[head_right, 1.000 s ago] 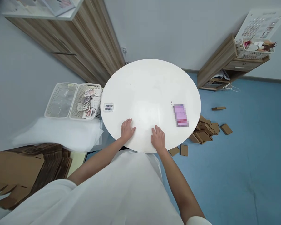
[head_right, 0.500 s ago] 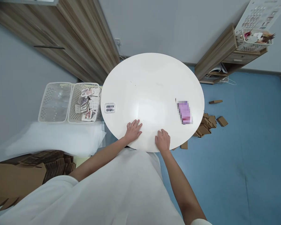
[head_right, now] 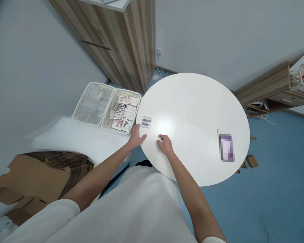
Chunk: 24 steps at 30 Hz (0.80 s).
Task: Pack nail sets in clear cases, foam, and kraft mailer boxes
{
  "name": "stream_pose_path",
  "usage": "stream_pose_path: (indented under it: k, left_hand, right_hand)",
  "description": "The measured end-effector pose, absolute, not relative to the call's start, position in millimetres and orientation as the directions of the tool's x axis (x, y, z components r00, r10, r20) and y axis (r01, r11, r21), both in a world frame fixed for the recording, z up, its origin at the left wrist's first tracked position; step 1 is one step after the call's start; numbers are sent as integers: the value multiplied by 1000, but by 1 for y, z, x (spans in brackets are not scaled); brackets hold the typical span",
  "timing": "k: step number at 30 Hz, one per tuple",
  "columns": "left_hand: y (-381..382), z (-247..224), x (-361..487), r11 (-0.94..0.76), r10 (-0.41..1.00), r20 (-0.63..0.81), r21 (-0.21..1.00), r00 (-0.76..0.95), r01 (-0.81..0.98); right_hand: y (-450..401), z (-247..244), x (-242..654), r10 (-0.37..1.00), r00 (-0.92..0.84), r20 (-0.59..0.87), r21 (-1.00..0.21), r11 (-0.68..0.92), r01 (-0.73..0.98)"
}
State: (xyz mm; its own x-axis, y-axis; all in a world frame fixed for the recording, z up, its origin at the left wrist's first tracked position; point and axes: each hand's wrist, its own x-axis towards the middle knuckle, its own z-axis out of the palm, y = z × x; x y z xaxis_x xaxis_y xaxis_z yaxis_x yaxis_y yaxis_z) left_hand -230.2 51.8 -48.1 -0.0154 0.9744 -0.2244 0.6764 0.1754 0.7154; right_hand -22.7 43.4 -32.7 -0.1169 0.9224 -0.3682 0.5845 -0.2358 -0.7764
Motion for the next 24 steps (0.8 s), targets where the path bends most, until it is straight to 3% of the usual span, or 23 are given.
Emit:
stream_pose_path:
  k: [4, 8, 18, 24]
  left_hand:
    - [64, -52, -233, 349, 929, -359, 758, -94, 551]
    - [70, -58, -230, 389, 911, -402, 770, -89, 506]
    - [58, -57, -206, 295, 943, -334, 813, -14, 502]
    - [37, -42, -146, 167, 960, -254, 856, 116, 490]
  right_hand:
    - [73, -30, -55, 870, -134, -474, -828, -389, 404]
    - [86, -34, -76, 852, -139, -505, -841, -448, 304]
    - [69, -33, -53, 849, -90, -521, -840, -491, 230]
    - [30, -25, 20, 907, -2, -421, -888, -411, 207]
